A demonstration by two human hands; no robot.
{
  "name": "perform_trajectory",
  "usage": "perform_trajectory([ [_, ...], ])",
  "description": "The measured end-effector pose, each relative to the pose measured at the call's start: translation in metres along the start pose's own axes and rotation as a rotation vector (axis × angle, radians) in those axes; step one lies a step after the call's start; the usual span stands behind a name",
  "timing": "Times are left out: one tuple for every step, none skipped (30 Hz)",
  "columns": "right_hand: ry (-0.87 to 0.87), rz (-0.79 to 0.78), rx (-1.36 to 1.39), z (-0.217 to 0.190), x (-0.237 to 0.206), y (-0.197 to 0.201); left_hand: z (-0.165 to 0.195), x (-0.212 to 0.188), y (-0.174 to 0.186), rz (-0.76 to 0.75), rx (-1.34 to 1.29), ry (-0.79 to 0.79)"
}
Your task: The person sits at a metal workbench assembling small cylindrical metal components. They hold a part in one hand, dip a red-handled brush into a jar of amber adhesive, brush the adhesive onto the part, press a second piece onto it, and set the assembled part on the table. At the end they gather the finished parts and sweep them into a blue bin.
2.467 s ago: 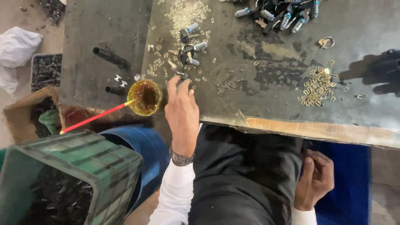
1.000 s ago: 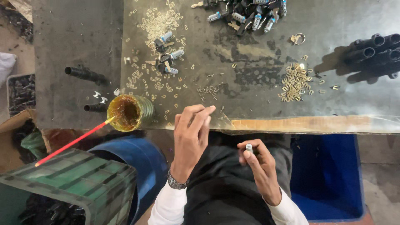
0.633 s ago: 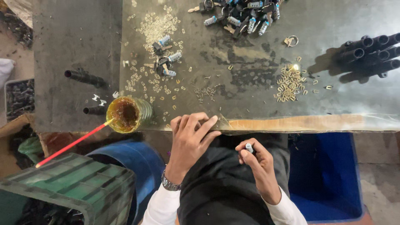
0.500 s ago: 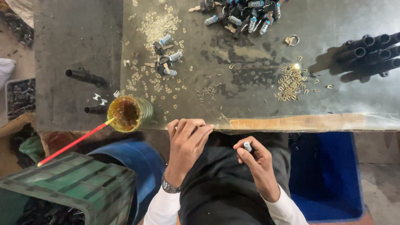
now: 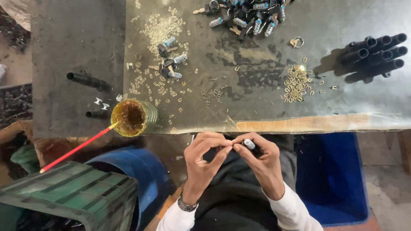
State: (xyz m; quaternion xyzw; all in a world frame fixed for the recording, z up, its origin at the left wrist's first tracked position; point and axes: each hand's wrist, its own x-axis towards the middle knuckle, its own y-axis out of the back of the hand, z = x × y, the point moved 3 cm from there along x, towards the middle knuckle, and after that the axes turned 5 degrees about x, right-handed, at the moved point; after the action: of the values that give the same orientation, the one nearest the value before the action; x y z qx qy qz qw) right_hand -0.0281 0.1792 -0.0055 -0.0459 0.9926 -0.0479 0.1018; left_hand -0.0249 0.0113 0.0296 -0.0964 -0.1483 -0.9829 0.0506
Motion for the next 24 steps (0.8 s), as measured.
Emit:
perform_trajectory([
  [0.043, -0.013, -0.026, -0.002, 0.001, 0.000, -0.001, 0.000, 0.000, -0.002, -0.005, -0.027],
  [0.025, -0.001, -0.013, -0.001, 0.001, 0.000, -0.001, 0.001, 0.000, -0.004, -0.009, -0.054],
  [0.006, 0.011, -0.001, 0.000, 0.000, 0.000, -0.002, 0.000, -0.001, -0.004, -0.013, -0.079],
  [-0.013, 0.023, 0.012, 0.001, 0.000, 0.000, -0.003, 0.000, -0.001, -0.004, -0.024, -0.072],
  [-0.023, 0.042, 0.021, 0.002, -0.001, -0.001, -0.004, -0.001, -0.002, -0.005, -0.034, -0.065],
  [-0.031, 0.061, 0.029, 0.004, -0.001, -0.002, -0.005, -0.001, -0.003, -0.006, -0.043, -0.058],
  [-0.038, 0.080, 0.038, 0.005, -0.002, -0.002, -0.007, -0.002, -0.004, 0.004, -0.057, -0.041],
  [-0.006, 0.087, -0.002, 0.005, -0.002, -0.003, -0.008, -0.003, -0.005, 0.015, -0.072, -0.024],
  [0.025, 0.093, -0.042, 0.005, -0.003, -0.004, -0.009, -0.004, -0.005, 0.026, -0.086, -0.004],
  [0.058, 0.100, -0.081, 0.005, -0.003, -0.005, -0.010, -0.005, -0.006, 0.026, -0.103, 0.021],
  [0.092, 0.115, -0.122, 0.004, -0.003, -0.006, -0.011, -0.005, -0.007, 0.027, -0.120, 0.046],
  [0.124, 0.130, -0.163, 0.003, -0.003, -0.007, -0.013, -0.005, -0.007, 0.028, -0.138, 0.074],
  [0.155, 0.144, -0.205, 0.001, -0.003, -0.008, -0.014, -0.005, -0.008, 0.027, -0.178, 0.103],
  [0.220, 0.157, -0.290, -0.003, -0.003, -0.010, -0.015, -0.004, -0.009, 0.027, -0.217, 0.130],
  [0.285, 0.170, -0.375, -0.007, -0.003, -0.011, -0.016, -0.004, -0.009, 0.027, -0.257, 0.157],
  [0.350, 0.183, -0.460, -0.011, -0.002, -0.012, -0.019, -0.003, -0.008, 0.045, -0.316, 0.239],
  [0.332, 0.191, -0.484, -0.014, 0.000, -0.012, -0.022, -0.002, -0.008, 0.062, -0.376, 0.321],
  [0.313, 0.197, -0.508, -0.017, 0.003, -0.010, -0.025, -0.001, -0.007, 0.079, -0.435, 0.404],
  [0.296, 0.203, -0.534, -0.021, 0.007, -0.009, -0.022, 0.002, -0.004, 0.096, -0.332, 0.314],
  [0.316, 0.218, -0.618, -0.025, 0.012, -0.008, -0.020, 0.005, 0.001, 0.114, -0.229, 0.226],
  [0.334, 0.231, -0.704, -0.029, 0.019, -0.007, -0.017, 0.007, 0.004, 0.131, -0.126, 0.142],
  [0.350, 0.245, -0.789, -0.033, 0.024, -0.006, -0.017, 0.008, 0.006, 0.127, -0.112, 0.129],
  [0.330, 0.260, -0.813, -0.036, 0.028, -0.006, -0.017, 0.010, 0.008, 0.124, -0.098, 0.112],
  [0.315, 0.274, -0.836, -0.037, 0.032, -0.006, -0.017, 0.011, 0.009, 0.124, -0.084, 0.093],
])
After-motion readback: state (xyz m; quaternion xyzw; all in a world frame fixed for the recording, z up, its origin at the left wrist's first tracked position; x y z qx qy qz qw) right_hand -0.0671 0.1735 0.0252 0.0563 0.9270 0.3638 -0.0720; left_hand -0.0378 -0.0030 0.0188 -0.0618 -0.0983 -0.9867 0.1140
